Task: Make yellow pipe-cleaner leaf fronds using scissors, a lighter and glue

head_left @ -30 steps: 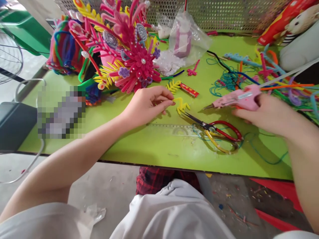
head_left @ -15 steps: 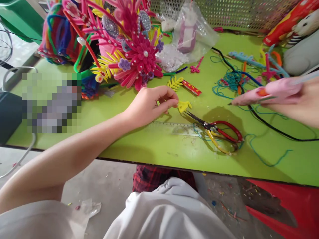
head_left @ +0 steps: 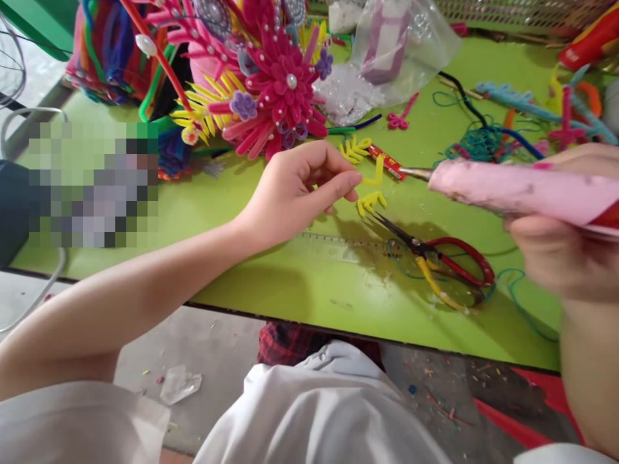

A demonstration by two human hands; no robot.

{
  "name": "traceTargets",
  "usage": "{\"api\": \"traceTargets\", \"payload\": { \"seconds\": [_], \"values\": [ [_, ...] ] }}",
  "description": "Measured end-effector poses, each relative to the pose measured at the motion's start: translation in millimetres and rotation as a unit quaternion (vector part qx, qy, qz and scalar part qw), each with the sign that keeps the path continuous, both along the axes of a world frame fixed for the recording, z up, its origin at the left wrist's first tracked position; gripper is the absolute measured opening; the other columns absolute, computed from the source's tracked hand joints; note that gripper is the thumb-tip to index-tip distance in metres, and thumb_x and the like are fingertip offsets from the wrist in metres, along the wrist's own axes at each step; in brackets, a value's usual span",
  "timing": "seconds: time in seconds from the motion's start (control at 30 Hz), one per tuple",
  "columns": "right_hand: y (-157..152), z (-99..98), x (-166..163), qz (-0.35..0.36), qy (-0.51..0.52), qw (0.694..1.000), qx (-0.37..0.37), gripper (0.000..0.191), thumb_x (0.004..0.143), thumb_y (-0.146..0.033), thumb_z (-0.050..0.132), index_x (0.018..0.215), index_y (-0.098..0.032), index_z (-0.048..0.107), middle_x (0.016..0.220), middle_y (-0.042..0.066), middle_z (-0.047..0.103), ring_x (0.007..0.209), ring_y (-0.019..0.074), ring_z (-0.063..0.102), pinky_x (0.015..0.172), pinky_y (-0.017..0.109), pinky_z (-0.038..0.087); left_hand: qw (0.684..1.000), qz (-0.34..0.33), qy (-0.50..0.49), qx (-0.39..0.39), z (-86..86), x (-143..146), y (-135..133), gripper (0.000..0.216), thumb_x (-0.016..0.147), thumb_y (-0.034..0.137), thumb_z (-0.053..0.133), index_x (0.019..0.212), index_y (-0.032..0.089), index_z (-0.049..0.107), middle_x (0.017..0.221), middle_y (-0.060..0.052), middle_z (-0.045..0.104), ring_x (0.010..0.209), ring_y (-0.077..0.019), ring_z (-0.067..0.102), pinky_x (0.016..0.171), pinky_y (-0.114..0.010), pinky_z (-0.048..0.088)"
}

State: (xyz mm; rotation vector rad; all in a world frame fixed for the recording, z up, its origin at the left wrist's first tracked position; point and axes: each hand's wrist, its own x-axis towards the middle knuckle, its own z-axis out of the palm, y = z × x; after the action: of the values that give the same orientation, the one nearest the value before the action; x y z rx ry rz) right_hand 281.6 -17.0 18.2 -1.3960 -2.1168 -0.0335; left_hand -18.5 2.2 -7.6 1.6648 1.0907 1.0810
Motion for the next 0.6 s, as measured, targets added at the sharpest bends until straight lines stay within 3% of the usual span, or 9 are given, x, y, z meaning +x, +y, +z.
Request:
{"api": "traceTargets", "payload": {
  "seconds": [0.07,0.13,0.6],
  "values": [
    [-1.6,2.0,-5.0,0.073,-0.015,0.995,0.070,0.061,0.091,-0.081,0.049,0.075,-0.023,0.058,0.074,0.013,0.070,0.071,0.0224,0.069,0.069,0.041,0.052,1.000,-0.003,0.012,0.022,-2.2,-0.5,-1.0,0.019,0.096,0.035,0.072,0.086,0.019,0.067,0.081,-0.001,0.076,0.057,-0.0059,0.060,0.053,-0.019,0.048],
    [-2.3,1.2,-6.2,0.098,-0.041,0.989,0.102,0.053,0.095,-0.071,0.053,0.078,-0.022,0.060,0.073,0.012,0.070,0.067,0.0201,0.066,0.062,0.037,0.047,0.999,-0.002,0.021,0.039,-4.1,-0.8,-1.4,0.022,0.095,0.038,0.072,0.087,0.018,0.068,0.080,-0.001,0.076,0.056,-0.0064,0.059,0.052,-0.020,0.048],
    [0.9,-3.0,-3.9,0.087,-0.056,0.989,0.104,0.060,0.090,-0.079,0.054,0.068,-0.023,0.055,0.059,0.008,0.062,0.057,0.0186,0.058,0.054,0.036,0.041,0.997,-0.017,0.000,0.080,-3.0,-0.6,-2.1,0.015,0.096,0.028,0.072,0.086,0.018,0.069,0.078,-0.001,0.077,0.056,-0.0058,0.058,0.053,-0.021,0.047]
  ]
}}
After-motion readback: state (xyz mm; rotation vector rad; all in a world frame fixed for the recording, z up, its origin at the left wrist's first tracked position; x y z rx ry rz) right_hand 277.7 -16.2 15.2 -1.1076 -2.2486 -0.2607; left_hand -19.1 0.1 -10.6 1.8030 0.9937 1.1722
